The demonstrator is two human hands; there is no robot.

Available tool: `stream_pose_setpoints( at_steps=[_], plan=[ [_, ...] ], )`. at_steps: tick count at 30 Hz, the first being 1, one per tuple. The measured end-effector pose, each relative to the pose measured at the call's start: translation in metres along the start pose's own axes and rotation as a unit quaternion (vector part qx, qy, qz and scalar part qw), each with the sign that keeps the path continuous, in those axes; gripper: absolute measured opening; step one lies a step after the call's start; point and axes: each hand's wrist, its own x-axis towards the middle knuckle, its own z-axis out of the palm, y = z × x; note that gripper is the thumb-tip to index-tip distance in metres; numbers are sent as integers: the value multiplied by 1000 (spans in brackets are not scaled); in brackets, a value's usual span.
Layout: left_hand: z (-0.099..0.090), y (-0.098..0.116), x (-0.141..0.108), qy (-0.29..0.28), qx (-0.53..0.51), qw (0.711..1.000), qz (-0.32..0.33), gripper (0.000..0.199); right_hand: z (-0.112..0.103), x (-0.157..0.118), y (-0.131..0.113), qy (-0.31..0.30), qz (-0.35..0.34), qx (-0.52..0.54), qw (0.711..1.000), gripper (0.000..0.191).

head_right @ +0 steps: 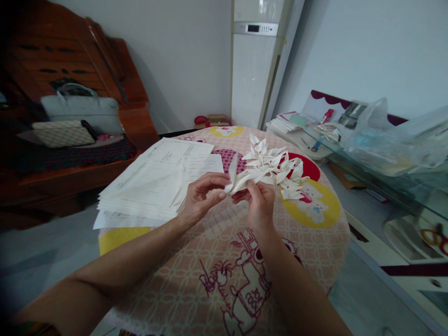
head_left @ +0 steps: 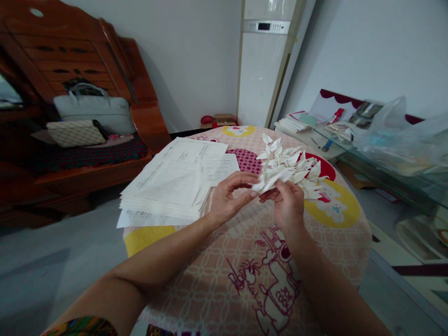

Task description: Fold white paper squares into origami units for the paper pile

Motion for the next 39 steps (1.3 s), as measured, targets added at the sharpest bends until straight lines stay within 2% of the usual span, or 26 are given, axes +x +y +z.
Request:
stream_pose_setpoints(
  at_steps=[5,10,21,30,39],
  plan=[
    [3,-3,1,-28,-27,999,-3,23,-6,8,5,-15,103,98,990,20],
    [5,-8,1,-29,-68,997,-24,24,-8,11,10,-7,139,125,982,17],
    [6,-14,3,20,-163,974,-156,31,-9,13,9,15,216,137,967,18],
    [6,-14,3,38,-146,966,-212,33,-7,12,8,45,221,120,967,13],
    [8,-11,1,24,-111,971,-209,39,-3,11,6,52,186,86,977,14]
  ],
)
